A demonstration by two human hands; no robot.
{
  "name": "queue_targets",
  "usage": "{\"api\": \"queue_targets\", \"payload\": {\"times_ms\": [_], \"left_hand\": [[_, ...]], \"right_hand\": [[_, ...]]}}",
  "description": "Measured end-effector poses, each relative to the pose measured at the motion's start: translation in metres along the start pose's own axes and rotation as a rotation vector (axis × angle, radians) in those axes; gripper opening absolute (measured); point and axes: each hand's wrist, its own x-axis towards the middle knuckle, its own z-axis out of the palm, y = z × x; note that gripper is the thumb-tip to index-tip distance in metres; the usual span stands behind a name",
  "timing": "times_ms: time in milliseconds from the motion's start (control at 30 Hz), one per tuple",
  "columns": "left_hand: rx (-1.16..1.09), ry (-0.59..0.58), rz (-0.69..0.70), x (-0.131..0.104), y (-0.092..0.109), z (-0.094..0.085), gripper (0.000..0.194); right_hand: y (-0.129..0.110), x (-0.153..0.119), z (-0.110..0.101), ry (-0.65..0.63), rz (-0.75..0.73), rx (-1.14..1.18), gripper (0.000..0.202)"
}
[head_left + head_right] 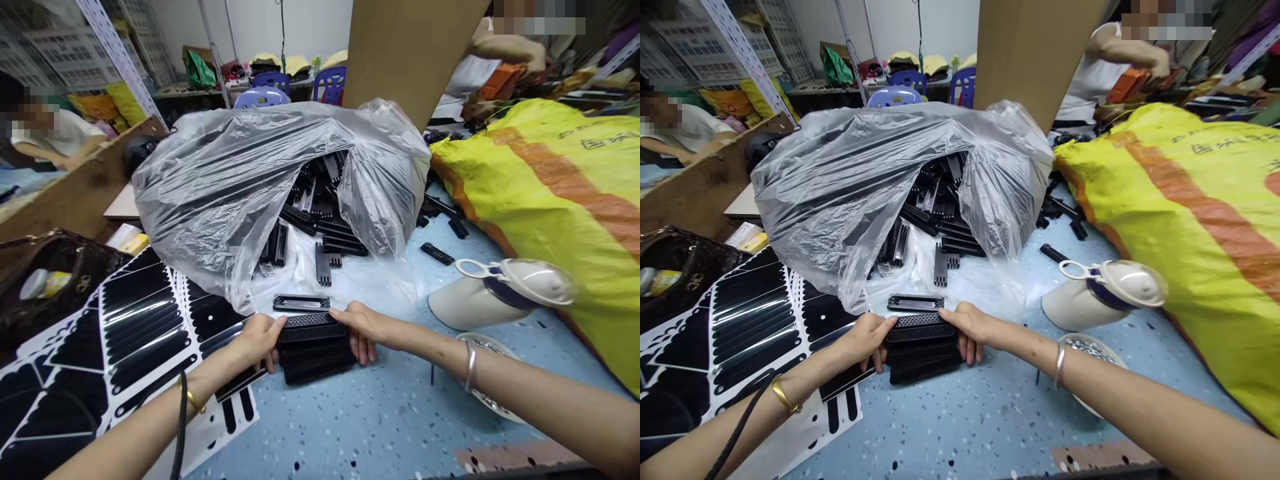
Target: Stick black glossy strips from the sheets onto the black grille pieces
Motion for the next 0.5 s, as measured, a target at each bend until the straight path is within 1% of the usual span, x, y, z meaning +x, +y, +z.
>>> {"api": "queue_targets", "payload": {"times_ms": [100, 133, 167, 233, 367, 433, 500], "left_hand": [[0.491, 0.199, 0.194, -0.002, 0.006, -0.008, 0.050], [0.598, 0.255, 0.234, -0.002, 0.007, -0.009, 0.050], [0.666, 0.298, 0.246, -0.002, 0.007, -0.009, 0.049], [0.699, 0.355, 0.234, -0.002, 0.006, -0.009, 0.049], [0.656, 0.443, 0.226, 0.001, 0.002, -0.006, 0.045], [0.633, 0.469, 0.234, 0.004, 0.001, -0.005, 0.043], [0.598, 0.494, 0.246, 0.009, -0.001, -0.005, 0.042]], "right_hand": [[0.004, -0.007, 0.003, 0.099, -0.021, 0.118, 0.058], [0.007, -0.011, 0.004, 0.126, -0.042, 0.166, 0.050], [0.010, -0.014, 0.005, 0.146, -0.064, 0.204, 0.045], [0.019, -0.021, 0.006, 0.179, -0.118, 0.235, 0.041], [0.040, -0.028, 0.009, 0.248, -0.257, 0.197, 0.046], [0.050, -0.028, 0.013, 0.344, -0.353, 0.103, 0.053], [0.058, -0.027, 0.019, 0.479, -0.475, -0.081, 0.065]]}}
